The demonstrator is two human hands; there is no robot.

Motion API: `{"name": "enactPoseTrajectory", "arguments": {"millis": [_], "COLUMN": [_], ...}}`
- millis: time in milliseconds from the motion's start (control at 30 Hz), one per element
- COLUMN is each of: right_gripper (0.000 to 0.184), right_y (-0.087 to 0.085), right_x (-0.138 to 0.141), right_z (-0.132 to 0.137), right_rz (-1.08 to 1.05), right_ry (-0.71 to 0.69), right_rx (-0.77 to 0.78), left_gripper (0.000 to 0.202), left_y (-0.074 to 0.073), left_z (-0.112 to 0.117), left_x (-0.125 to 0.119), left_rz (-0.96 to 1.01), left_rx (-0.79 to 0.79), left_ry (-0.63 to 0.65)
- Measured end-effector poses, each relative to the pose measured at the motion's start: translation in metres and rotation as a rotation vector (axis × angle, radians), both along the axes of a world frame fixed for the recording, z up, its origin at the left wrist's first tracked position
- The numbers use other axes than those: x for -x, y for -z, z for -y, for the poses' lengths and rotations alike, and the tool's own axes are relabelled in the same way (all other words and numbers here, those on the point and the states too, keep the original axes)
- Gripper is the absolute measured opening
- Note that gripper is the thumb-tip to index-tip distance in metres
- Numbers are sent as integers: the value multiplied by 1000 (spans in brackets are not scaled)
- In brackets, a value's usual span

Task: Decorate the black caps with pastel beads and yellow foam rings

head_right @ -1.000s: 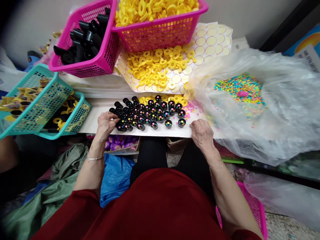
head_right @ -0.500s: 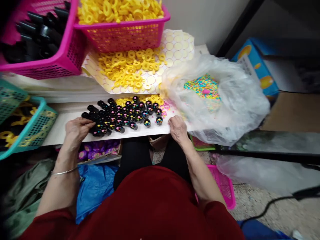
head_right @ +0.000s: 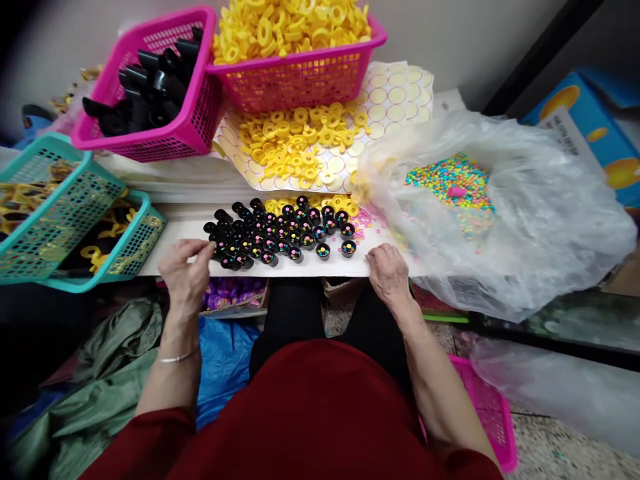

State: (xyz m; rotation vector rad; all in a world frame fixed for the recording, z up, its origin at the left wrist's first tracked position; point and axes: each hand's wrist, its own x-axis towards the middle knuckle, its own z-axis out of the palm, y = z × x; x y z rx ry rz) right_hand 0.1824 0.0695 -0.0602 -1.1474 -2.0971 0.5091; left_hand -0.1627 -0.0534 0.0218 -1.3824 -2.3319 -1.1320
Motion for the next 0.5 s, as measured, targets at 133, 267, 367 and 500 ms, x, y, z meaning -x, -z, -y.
{"name": "enactPoseTrajectory", "arguments": {"millis": [133,267,367,500], "right_gripper": [18,22,24,24], "right_y": [-21,-34,-35,-34], "right_x": [22,47,54,53], "right_z": [55,110,122,117], "right_rz": [-457,-854,-989,-1130], "right_ry": [-13,-31,24,62], "right_rx": [473,1127,1391,1548], "left_gripper": [10,21,17,12], "left_y": [11,41,51,48], "left_z": [20,23,22,21], "left_x": [-98,-162,-168,-152], "left_rz": [-94,2,65,111], "left_rx": [-221,-201,-220,-171], "left_ry": [534,791,836,946]}}
